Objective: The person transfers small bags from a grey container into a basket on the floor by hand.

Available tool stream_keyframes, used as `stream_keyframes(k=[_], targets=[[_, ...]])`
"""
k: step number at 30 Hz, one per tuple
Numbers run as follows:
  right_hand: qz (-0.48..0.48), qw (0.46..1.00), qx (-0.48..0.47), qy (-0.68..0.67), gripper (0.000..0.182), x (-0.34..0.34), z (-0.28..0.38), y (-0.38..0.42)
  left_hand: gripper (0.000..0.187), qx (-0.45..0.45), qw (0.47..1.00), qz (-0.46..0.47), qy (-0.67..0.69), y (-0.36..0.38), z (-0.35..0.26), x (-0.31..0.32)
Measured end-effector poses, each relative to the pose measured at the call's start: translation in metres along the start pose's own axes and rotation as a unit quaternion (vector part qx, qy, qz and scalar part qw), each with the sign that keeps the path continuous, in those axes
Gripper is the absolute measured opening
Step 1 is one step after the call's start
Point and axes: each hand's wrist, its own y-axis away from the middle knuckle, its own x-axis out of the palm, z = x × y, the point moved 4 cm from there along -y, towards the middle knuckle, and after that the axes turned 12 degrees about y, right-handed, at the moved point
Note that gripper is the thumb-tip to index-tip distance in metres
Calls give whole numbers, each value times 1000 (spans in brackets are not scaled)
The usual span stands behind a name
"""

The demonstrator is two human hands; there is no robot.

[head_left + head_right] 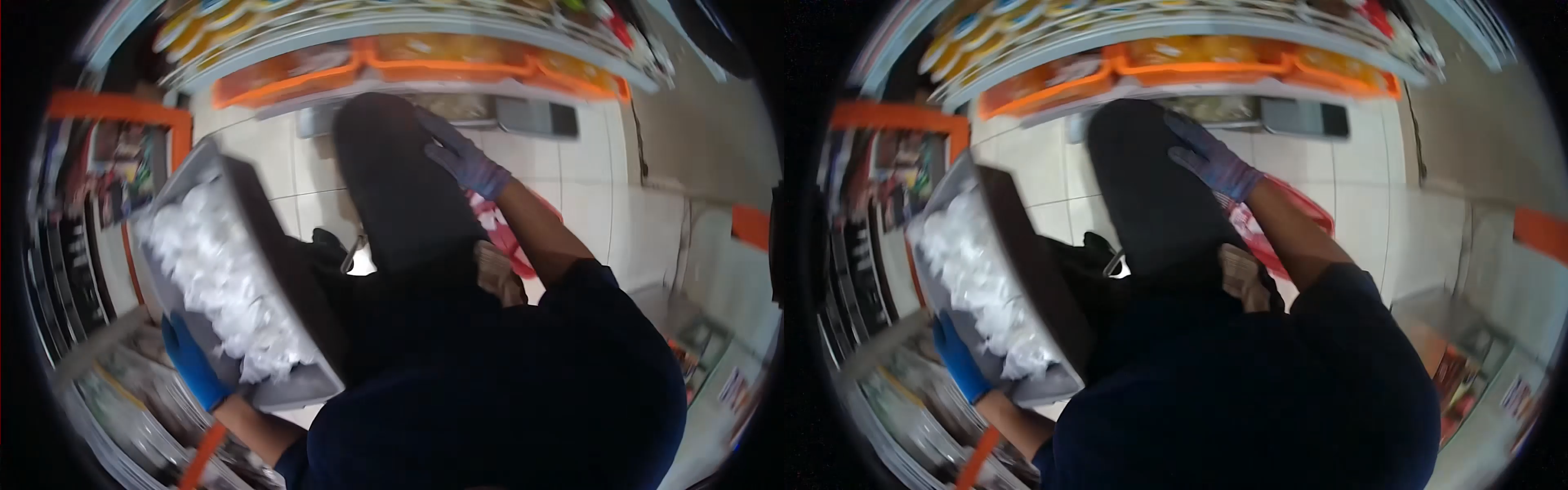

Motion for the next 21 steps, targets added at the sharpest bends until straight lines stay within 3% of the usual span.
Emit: stream_keyframes(k=[1,3,4,6,7,8,9,10,11,13,14,18,20,21], targets=[[-5,983,131,-130,68,12,-40,27,51,8,1000,14,-23,-13,22,-13],[68,974,208,53,69,78,-176,106,53,9,999,1,-40,-29,49,-28],[93,937,326,86,75,67,-169,129,53,0,999,-23,-32,-31,50,-30],[153,916,347,131,83,133,-264,190,54,0,997,-30,-71,-32,50,-37],[125,857,499,15,85,141,-258,211,55,-9,994,-48,-96,-38,54,-48],[100,763,630,-105,88,145,-258,233,55,-2,994,-42,-104,-37,50,-48],[95,772,624,-80,70,164,-275,244,57,-1,993,-52,-109,-33,45,-48],[96,767,628,-88,70,186,-286,257,58,-1,991,-63,-114,-29,37,-49],[42,801,595,-40,68,199,-297,259,61,-14,990,-62,-127,-22,28,-45],[191,873,445,60,60,165,-256,212,61,-1,985,-54,-163,-15,15,-38],[215,880,411,105,59,170,-258,209,62,6,980,-45,-195,-10,12,-34],[220,870,406,171,56,218,-296,257,64,7,978,-39,-205,-8,2,-31],[188,868,434,151,53,194,-266,266,65,-18,972,-39,-230,-6,2,-29],[233,857,440,133,49,192,-257,284,67,-3,968,-43,-246,-3,-3,-25]])
